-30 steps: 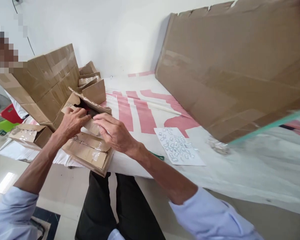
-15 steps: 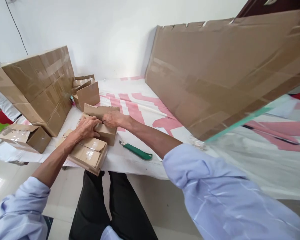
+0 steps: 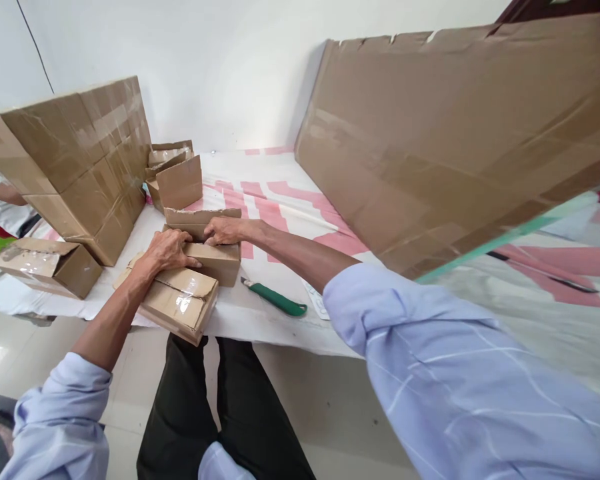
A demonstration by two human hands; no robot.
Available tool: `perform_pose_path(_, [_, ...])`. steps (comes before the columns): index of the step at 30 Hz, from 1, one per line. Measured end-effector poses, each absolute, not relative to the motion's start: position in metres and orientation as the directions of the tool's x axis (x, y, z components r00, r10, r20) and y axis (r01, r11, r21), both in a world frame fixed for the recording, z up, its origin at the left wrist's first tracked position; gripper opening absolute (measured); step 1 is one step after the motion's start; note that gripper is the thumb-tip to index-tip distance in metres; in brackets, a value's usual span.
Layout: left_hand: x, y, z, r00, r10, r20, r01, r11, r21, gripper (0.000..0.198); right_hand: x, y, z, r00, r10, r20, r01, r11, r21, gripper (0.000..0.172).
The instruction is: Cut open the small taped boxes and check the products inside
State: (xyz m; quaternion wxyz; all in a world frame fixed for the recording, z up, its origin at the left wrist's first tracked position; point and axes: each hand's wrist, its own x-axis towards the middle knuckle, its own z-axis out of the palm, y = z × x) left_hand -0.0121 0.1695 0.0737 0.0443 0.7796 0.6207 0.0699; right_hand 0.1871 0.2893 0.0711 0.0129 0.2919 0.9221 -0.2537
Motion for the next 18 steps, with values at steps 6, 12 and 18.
perform_pose_path(6, [-0.011, 0.166, 0.072, 0.149, 0.984, 0.095, 0.961, -0.167, 0.222, 0.062, 0.202, 0.280, 0.070, -0.826, 0.562, 0.028, 0.398, 0.618, -0.677, 0.034])
perform_pose_path(12, [-0.015, 0.165, 0.078, 0.210, 0.965, 0.157, 0.863, -0.258, 0.434, 0.054, 0.214, 0.273, 0.075, -0.787, 0.612, -0.076, 0.465, 0.506, -0.726, 0.049])
perform_pose_path(18, [-0.029, 0.156, 0.096, 0.483, 0.873, 0.061, 0.440, -0.303, 0.845, 0.032, 0.217, 0.278, 0.090, -0.750, 0.615, -0.243, 0.536, 0.350, -0.768, 0.035])
